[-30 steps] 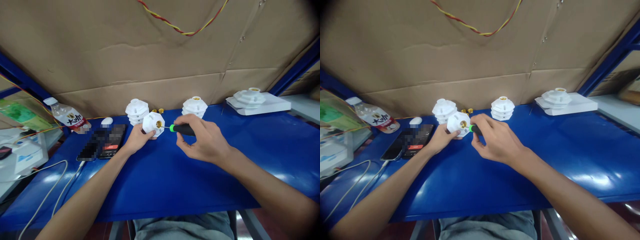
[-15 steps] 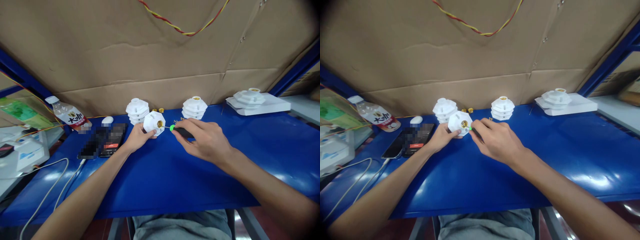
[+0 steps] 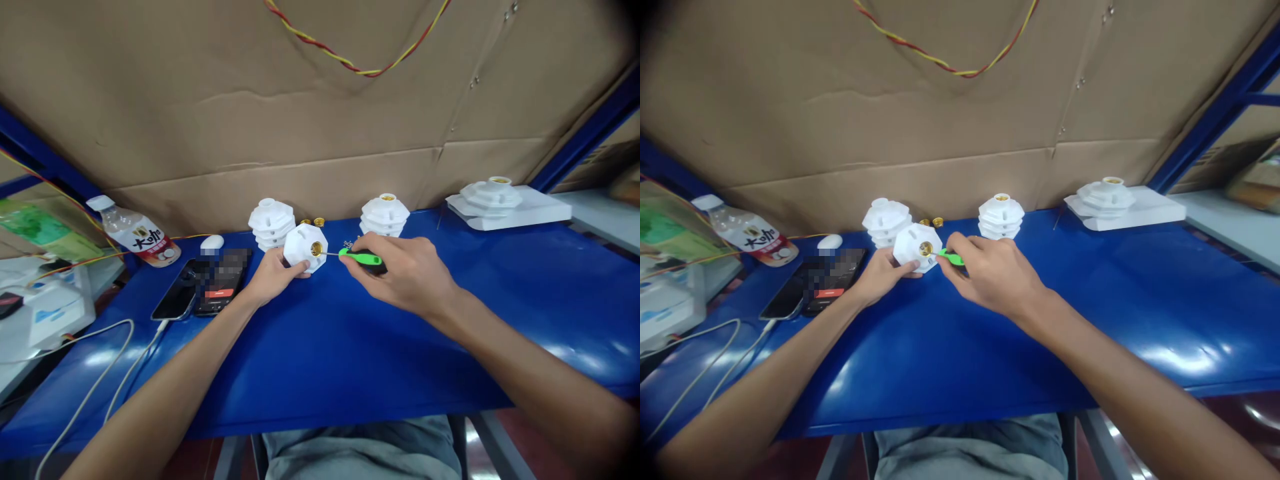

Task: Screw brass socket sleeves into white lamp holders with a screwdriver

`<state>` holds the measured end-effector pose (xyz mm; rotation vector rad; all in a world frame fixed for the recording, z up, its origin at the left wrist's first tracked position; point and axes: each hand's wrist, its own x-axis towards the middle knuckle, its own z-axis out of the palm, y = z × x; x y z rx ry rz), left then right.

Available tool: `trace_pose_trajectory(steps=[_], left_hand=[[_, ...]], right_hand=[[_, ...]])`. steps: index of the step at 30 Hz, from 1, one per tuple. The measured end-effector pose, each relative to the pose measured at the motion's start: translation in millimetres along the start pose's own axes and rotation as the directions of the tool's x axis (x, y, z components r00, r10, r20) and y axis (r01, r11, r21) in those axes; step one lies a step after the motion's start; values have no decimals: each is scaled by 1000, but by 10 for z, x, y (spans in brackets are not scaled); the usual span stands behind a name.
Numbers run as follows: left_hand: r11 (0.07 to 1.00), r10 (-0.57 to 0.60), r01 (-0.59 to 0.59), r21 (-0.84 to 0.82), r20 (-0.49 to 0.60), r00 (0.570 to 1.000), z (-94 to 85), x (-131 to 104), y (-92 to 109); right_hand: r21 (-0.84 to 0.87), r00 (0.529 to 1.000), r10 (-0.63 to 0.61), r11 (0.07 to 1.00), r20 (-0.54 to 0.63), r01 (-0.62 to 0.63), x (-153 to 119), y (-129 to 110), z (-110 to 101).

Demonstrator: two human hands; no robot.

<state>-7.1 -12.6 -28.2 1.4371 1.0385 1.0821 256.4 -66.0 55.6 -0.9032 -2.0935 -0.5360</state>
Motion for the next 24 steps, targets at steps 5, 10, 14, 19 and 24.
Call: trace_pose_trajectory(steps=[5,10,14,19,24], left_hand=[[1000,8,-7,15,-8,1000,11,-18,39],[1000,-10,11,10,-21,1000,15,-15,32],[1000,-4,5,20,-31,1000,30,-15,28],[999,-4,7,39,-83,997,59,-31,56],[999,-32,34,18,-121,992,51,-32,61]], right_hand=[[217,991,2,976,136,-32,42,92,-57],[250,977,-80,968,197,29,45,100,-90],[127,994,7,992,112,-21,-3,30,-3],[138,973,154,974,173,-179,22,16,-2],[380,980,63,916,191,-133,95,81,-84]])
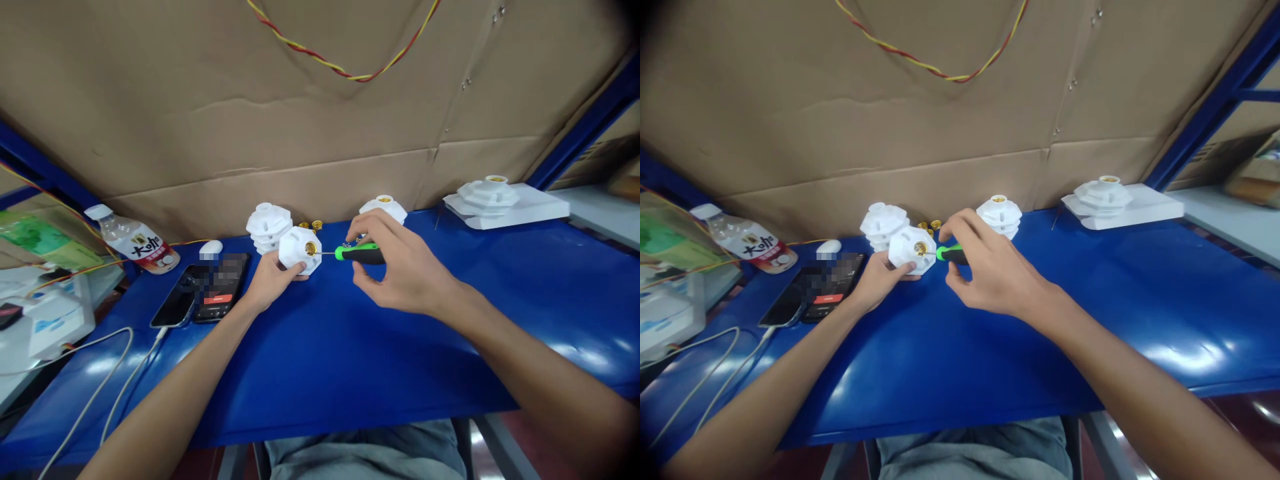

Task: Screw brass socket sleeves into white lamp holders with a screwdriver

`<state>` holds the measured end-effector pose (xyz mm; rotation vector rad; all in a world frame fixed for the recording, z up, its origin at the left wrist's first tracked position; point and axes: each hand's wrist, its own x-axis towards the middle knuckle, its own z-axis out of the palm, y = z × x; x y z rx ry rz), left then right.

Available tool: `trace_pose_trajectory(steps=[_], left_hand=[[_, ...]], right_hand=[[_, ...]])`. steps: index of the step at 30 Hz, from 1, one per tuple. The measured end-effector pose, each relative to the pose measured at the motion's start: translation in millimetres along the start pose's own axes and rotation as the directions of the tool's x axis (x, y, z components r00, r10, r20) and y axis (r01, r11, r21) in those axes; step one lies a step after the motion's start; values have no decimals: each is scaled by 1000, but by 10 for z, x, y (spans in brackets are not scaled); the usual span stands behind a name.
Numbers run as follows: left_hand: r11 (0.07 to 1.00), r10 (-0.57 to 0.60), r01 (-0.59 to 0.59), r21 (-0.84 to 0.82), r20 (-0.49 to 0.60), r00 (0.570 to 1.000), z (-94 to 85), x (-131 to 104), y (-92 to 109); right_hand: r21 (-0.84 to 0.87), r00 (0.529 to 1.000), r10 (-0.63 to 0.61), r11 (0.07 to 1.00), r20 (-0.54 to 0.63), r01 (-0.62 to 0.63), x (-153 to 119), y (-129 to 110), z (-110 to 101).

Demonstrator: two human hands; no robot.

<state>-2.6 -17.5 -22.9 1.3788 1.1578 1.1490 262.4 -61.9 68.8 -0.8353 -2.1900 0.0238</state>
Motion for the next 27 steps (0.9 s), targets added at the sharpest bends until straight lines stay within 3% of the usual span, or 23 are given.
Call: trace_pose_trajectory(steps=[5,13,16,19,23,27], left_hand=[[1000,15,-15,-13,11,1000,-7,1,22],[999,31,-31,-11,36,999,14,-18,58],[999,47,-47,5,37,998,22,-20,37],[999,46,-46,9,32,998,39,-29,35],[998,57,-58,23,39,998,40,-34,33],[999,51,-52,8,43,998,12,-23,23]], right_hand=[[-37,1000,-18,999,3,18,-23,43,-28],[-202,981,-113,969,156,143,-44,48,-61],[-271,980,-132,948,147,169,-49,44,-35],[-323,993,-102,939,57,115,-67,32,31],[-416,998,49,907,-48,-64,-82,4,103],[-240,996,91,967,-14,-91,-32,2,42]])
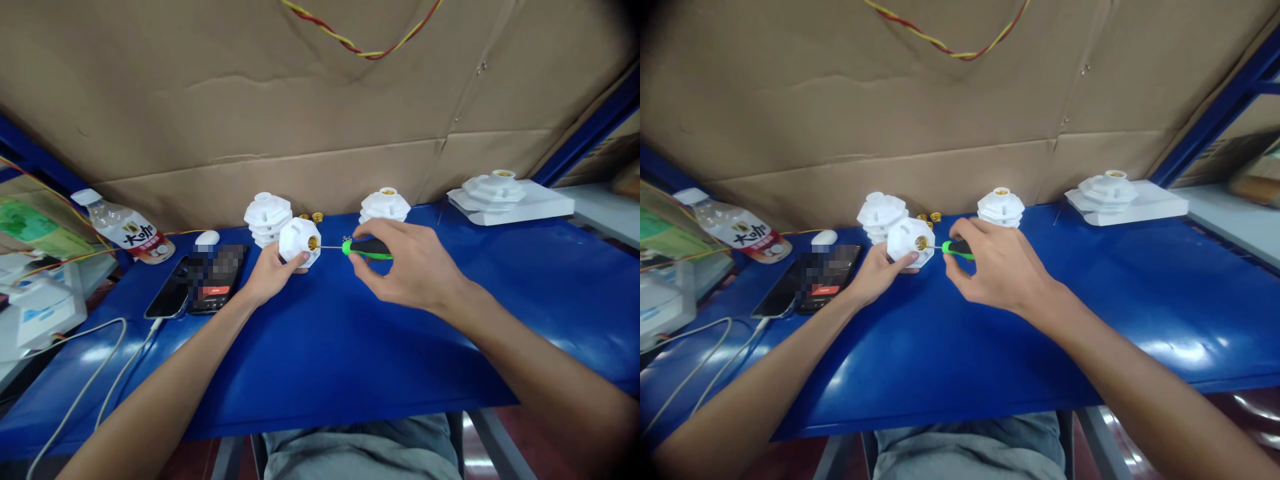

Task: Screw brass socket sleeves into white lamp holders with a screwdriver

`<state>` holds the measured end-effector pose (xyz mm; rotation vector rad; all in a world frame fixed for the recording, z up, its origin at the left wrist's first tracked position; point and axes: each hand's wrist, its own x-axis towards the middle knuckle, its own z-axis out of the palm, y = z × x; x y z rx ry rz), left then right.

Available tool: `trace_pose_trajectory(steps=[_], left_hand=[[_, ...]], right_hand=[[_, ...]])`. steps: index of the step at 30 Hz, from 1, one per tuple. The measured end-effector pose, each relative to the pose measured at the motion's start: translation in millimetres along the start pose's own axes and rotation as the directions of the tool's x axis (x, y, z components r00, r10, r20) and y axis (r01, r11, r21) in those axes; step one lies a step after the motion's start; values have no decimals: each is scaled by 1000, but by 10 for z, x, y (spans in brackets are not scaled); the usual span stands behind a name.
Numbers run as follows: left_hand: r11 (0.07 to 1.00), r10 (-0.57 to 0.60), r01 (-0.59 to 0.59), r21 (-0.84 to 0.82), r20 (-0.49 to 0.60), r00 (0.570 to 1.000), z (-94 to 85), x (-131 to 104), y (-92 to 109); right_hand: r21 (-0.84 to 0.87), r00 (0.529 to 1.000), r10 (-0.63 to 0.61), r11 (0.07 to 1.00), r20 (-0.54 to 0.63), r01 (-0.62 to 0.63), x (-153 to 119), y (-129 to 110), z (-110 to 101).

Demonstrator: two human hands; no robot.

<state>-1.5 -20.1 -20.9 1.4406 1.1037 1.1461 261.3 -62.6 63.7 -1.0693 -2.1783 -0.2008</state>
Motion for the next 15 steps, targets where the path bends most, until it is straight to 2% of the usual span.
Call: trace_pose_trajectory(steps=[3,6,10,15], left_hand=[[1000,3,-3,5,9,1000,-11,0,12],[1000,7,-7,6,8,1000,-10,-6,22],[1000,-4,5,-23,16,1000,-10,2,-8],[999,0,0,-34,3,1000,-11,19,-54]], right_hand=[[170,996,-86,982,12,83,48,57,-76],[193,992,-126,974,28,119,54,114,-95],[93,991,-129,987,-28,131,7,114,-5],[-122,995,-77,990,-56,69,-25,26,83]])
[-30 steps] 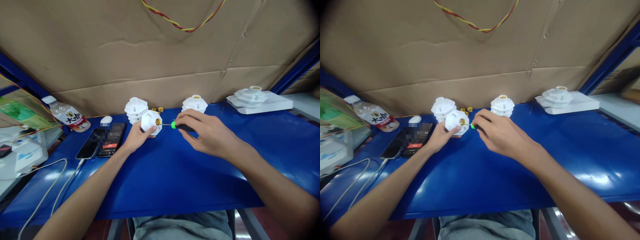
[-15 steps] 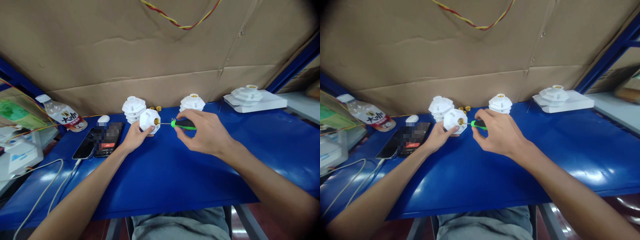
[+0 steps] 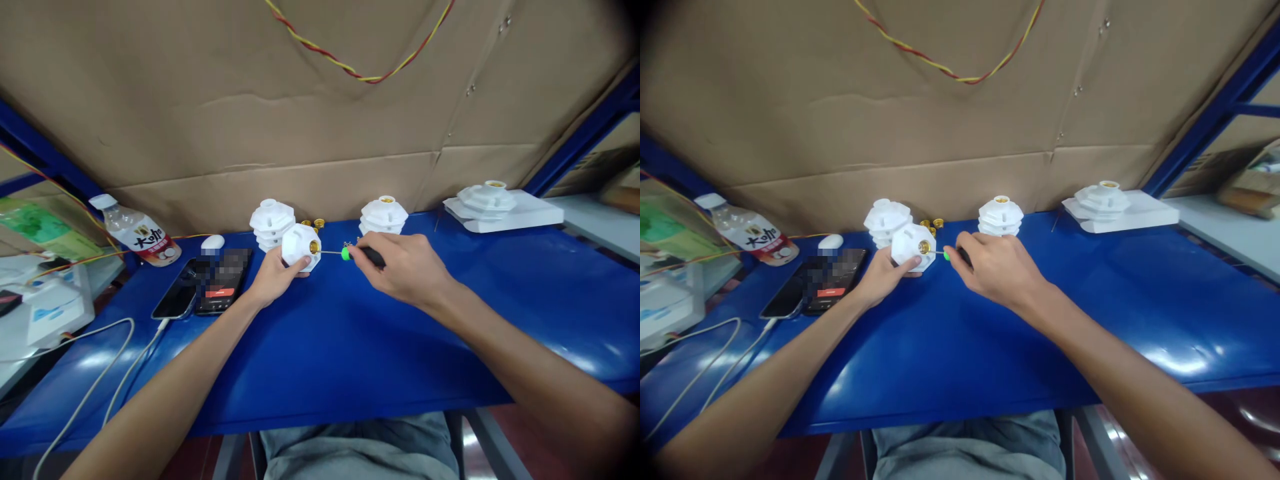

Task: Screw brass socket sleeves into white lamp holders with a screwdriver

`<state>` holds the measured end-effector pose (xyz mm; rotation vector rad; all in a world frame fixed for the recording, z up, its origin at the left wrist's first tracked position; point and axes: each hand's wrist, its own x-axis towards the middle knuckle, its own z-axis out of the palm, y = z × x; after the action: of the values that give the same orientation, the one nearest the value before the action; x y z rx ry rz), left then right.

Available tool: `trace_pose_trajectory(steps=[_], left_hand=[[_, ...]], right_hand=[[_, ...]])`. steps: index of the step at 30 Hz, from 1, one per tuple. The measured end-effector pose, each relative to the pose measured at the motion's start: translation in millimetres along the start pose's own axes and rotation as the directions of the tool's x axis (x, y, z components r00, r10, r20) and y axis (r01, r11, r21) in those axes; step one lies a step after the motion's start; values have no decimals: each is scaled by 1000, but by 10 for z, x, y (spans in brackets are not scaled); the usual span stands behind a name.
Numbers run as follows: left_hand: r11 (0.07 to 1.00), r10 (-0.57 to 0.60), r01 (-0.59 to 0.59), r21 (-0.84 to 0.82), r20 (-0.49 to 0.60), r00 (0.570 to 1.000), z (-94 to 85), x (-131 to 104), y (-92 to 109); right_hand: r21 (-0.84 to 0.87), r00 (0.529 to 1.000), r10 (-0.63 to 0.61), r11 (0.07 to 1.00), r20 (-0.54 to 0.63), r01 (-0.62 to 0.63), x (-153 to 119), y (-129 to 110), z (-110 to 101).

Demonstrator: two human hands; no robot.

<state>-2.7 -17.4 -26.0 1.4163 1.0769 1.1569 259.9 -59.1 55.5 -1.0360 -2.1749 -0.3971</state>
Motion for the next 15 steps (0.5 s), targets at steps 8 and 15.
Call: trace_pose_trajectory(steps=[8,15], left_hand=[[1000,4,-4,-5,-19,1000,15,-9,28],[1000,6,-6,18,1,1000,9,-4,12]], right_hand=[[257,990,-81,965,113,49,59,68,-134],[40,994,78,996,79,-81,40,36,-53]])
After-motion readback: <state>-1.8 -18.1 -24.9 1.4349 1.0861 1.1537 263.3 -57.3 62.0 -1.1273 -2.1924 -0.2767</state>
